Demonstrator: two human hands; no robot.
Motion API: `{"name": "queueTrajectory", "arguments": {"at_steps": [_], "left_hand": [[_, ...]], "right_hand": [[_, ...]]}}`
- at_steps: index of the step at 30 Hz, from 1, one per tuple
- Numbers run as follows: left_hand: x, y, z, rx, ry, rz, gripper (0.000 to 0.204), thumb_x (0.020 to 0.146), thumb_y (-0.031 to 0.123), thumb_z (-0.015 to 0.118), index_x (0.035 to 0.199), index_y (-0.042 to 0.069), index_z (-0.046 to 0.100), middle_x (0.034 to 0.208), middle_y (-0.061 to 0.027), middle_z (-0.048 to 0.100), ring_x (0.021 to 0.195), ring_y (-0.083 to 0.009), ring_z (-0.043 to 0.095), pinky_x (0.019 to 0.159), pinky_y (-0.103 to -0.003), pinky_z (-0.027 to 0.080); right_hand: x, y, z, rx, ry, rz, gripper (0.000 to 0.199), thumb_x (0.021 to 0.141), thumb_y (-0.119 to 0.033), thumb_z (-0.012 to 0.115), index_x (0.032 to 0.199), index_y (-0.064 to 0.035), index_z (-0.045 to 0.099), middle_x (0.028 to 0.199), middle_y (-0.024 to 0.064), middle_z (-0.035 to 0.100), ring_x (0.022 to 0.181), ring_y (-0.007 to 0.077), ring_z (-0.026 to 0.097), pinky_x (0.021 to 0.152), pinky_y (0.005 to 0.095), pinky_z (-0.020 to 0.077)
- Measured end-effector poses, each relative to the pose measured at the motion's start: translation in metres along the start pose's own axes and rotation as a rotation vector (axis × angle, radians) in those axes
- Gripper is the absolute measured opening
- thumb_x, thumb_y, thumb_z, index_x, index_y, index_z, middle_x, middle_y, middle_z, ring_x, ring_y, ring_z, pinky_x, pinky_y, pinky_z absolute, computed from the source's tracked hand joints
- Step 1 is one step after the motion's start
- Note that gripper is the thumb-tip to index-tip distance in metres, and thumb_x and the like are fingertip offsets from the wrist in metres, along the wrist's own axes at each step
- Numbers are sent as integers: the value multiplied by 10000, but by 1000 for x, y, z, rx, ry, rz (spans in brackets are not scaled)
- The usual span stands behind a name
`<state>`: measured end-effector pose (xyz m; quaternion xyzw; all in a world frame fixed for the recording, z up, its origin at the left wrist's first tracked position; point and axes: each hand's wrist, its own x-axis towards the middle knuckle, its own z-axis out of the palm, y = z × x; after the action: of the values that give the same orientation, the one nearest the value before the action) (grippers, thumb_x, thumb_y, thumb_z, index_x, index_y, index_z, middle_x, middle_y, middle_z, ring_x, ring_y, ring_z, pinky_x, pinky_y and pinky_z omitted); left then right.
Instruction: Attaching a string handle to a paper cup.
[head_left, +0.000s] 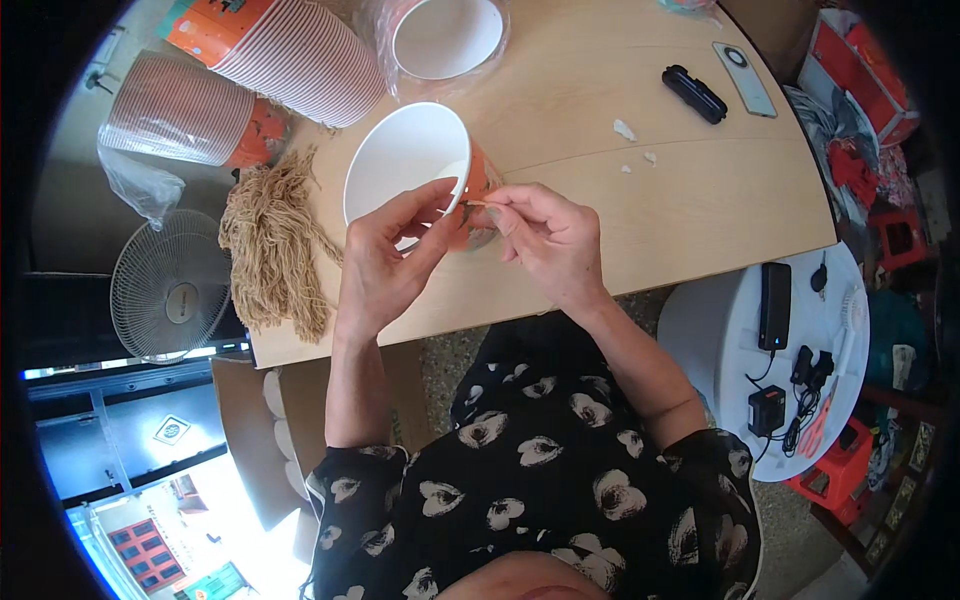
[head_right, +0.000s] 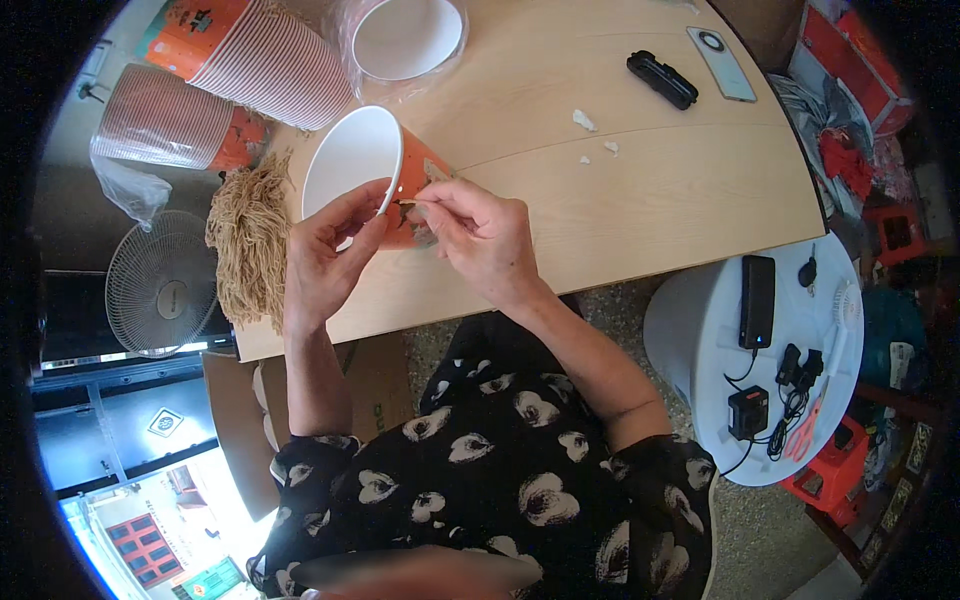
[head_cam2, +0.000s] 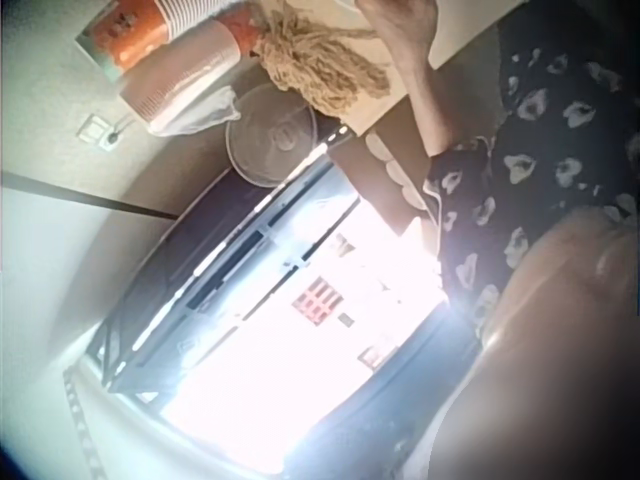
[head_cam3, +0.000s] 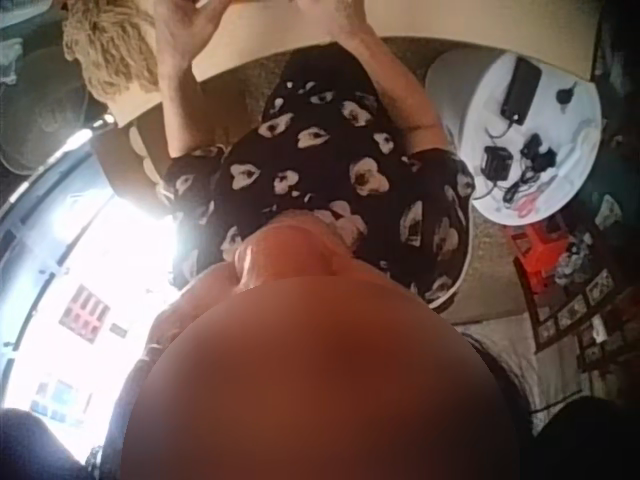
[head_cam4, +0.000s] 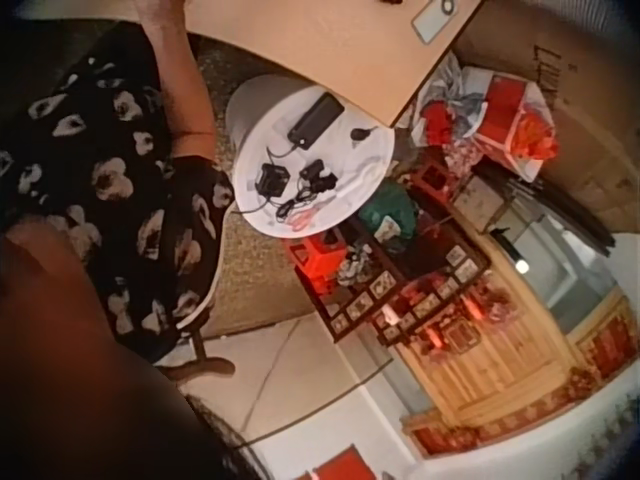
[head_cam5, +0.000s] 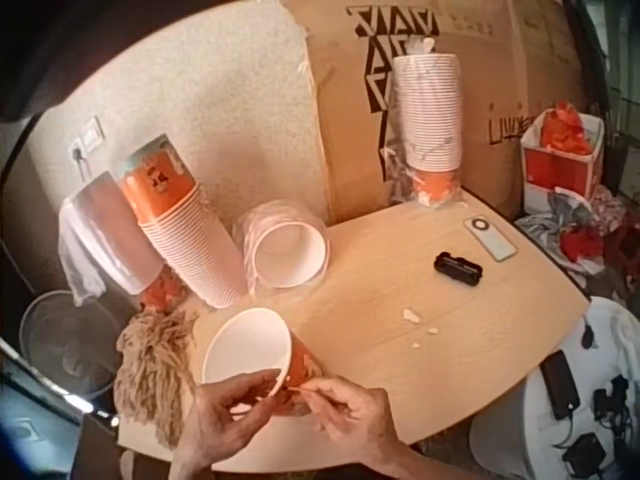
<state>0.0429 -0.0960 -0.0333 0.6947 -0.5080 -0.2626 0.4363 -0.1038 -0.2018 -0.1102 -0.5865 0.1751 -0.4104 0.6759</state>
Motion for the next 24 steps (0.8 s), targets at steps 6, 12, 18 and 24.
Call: {"name": "queueTrajectory", "arguments": {"at_steps": [6,12,18,24], "left_hand": [[2,4,8,6,54,29,376,931,28,669,1303,0,621,1039,-90,727,905,-131,688,848,-284,556],[8,-4,19,383,186,294,348,847,99,761,1172,26,666,991,-124,705,846,-257,706,742,-336,571],[1,20,23,207,24,212,331,816,178,825,1040,-7,666,873,-72,645,719,-143,582,598,-284,483],[-5,8,31,-45,-51,134,121,940,85,700,998,-17,669,816,-1,651,746,-55,579,695,-212,476]], "right_hand": [[-2,1,-3,83,56,-16,135,985,-38,607,1089,26,663,905,79,734,737,71,652,594,212,509],[-5,4,-12,-171,139,-284,112,964,-2,623,1066,29,660,859,73,700,750,103,671,636,231,525],[-11,-4,-17,-385,130,-522,120,900,52,663,1015,17,657,809,104,680,718,155,685,618,257,520],[-18,-13,-16,-325,76,-479,160,859,68,688,1004,6,659,789,103,677,671,185,672,591,268,516]]}}
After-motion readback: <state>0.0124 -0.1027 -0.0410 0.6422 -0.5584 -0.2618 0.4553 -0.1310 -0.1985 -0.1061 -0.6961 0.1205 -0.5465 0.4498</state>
